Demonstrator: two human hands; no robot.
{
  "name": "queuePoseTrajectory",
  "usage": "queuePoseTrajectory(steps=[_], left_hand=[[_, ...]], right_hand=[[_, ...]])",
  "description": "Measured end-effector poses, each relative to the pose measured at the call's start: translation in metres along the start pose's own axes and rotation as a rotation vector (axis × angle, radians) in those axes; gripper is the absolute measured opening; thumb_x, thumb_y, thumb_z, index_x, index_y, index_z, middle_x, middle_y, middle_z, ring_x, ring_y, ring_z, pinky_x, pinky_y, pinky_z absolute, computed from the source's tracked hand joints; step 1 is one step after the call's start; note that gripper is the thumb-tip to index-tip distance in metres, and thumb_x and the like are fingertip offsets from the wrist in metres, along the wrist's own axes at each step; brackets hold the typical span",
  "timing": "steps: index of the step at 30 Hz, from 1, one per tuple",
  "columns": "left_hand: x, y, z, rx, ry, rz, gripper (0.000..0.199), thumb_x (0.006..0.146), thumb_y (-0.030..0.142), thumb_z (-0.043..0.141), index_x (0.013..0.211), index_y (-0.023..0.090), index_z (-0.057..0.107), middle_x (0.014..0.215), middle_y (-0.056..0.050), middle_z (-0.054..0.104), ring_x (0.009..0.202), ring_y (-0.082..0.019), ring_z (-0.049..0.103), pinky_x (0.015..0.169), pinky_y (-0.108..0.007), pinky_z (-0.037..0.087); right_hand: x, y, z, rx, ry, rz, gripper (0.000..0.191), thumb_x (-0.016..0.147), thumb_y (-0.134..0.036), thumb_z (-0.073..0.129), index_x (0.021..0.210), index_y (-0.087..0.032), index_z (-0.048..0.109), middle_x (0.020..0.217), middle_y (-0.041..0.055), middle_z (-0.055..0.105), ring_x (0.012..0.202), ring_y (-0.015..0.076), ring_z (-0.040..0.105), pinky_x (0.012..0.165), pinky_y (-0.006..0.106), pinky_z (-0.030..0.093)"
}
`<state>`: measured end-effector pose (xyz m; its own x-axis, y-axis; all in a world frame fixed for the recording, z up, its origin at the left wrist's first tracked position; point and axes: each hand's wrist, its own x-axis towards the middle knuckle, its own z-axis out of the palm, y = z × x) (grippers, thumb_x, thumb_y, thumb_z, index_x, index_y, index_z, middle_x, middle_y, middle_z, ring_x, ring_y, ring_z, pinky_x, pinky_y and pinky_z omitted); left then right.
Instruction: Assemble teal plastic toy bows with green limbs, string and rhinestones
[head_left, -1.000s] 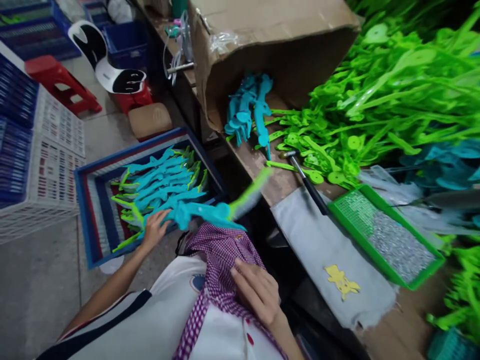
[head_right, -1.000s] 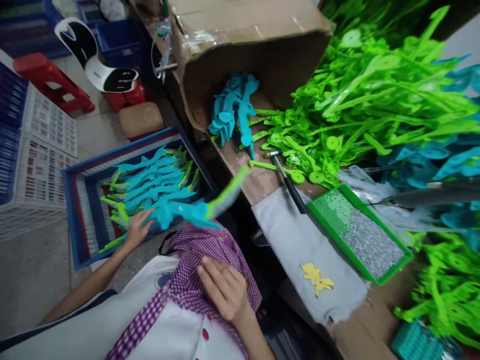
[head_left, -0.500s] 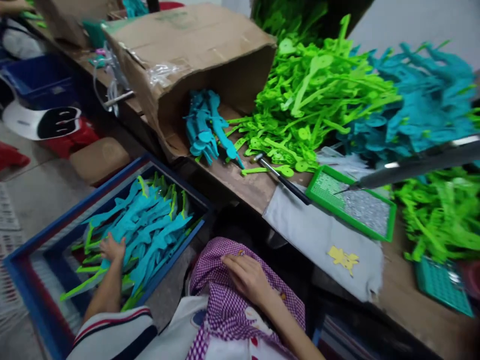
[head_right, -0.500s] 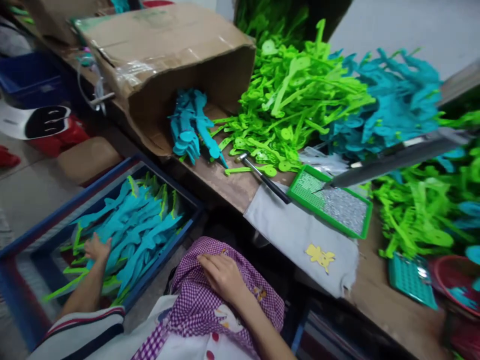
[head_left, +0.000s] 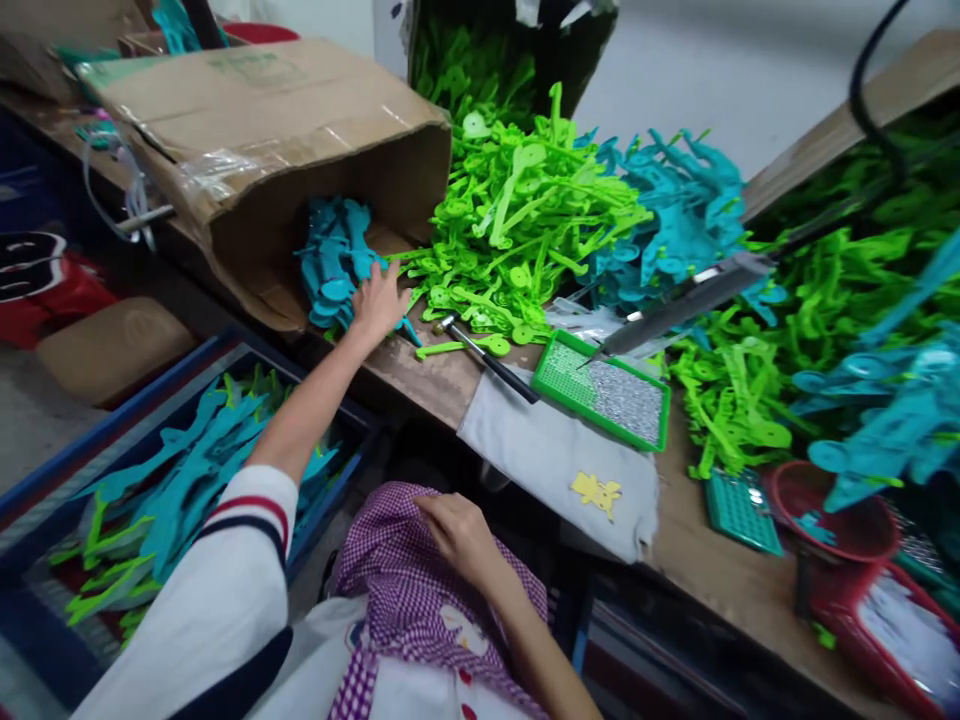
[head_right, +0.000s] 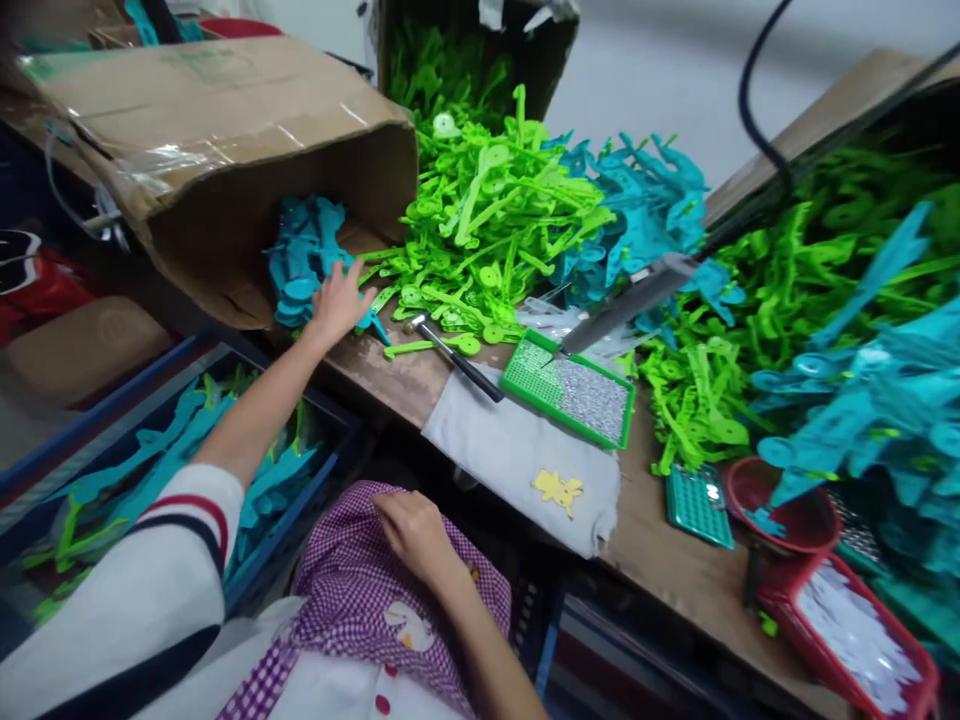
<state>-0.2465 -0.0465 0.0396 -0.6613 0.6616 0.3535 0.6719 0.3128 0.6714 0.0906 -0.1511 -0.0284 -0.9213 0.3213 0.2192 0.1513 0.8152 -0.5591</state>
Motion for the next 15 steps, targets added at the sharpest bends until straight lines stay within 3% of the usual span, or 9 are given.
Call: queuePoseTrajectory(steps=[3, 6, 9, 11, 15], left_hand=[[0.045, -0.005, 0.028, -0.141, 0.071, -0.246, 0.057, 0.064, 0.017, 0.084, 0.114, 0.010, 0.058, 0.153, -0.027, 0.029, 0.143, -0.049, 0.020, 0.109, -0.064, 0.033], [0.055, -0.015, 0.041, -0.330, 0.241, -0.325, 0.062, 0.062, 0.004, 0.082, 0.118, 0.007, 0.054, 0.157, -0.024, 0.018, 0.148, -0.046, 0.005, 0.118, -0.061, 0.017], [0.050, -0.015, 0.043, -0.393, 0.356, -0.343, 0.073, 0.061, -0.002, 0.080, 0.126, 0.004, 0.048, 0.159, -0.024, 0.007, 0.148, -0.044, 0.004, 0.121, -0.056, 0.008], [0.046, -0.010, 0.040, -0.362, 0.371, -0.339, 0.078, 0.060, -0.001, 0.081, 0.129, 0.006, 0.046, 0.160, -0.021, 0.004, 0.147, -0.044, 0.009, 0.121, -0.055, 0.010], [0.034, -0.004, 0.022, -0.352, 0.416, -0.291, 0.079, 0.060, 0.004, 0.083, 0.130, 0.009, 0.047, 0.159, -0.016, 0.011, 0.146, -0.039, 0.019, 0.121, -0.048, 0.019]], right_hand=[[-0.016, 0.011, -0.004, -0.035, 0.050, 0.079, 0.024, 0.095, -0.018, 0.048, 0.110, -0.019, 0.067, 0.087, 0.0059, 0.076, 0.075, 0.0156, 0.069, 0.069, 0.028, 0.053], [-0.038, 0.020, -0.012, 0.001, 0.116, 0.198, 0.026, 0.096, -0.019, 0.045, 0.109, -0.021, 0.068, 0.089, 0.0051, 0.077, 0.073, 0.0156, 0.070, 0.069, 0.028, 0.055], [-0.050, 0.027, -0.021, -0.014, 0.103, 0.191, 0.026, 0.095, -0.017, 0.045, 0.107, -0.021, 0.068, 0.088, 0.0055, 0.077, 0.075, 0.0168, 0.070, 0.069, 0.030, 0.055], [-0.051, 0.030, -0.025, -0.032, 0.096, 0.176, 0.026, 0.094, -0.016, 0.046, 0.108, -0.020, 0.068, 0.090, 0.0062, 0.077, 0.077, 0.0172, 0.071, 0.071, 0.030, 0.055], [-0.048, 0.035, -0.030, -0.014, 0.126, 0.186, 0.027, 0.094, -0.015, 0.046, 0.111, -0.020, 0.067, 0.093, 0.0062, 0.077, 0.079, 0.0171, 0.071, 0.073, 0.031, 0.056]])
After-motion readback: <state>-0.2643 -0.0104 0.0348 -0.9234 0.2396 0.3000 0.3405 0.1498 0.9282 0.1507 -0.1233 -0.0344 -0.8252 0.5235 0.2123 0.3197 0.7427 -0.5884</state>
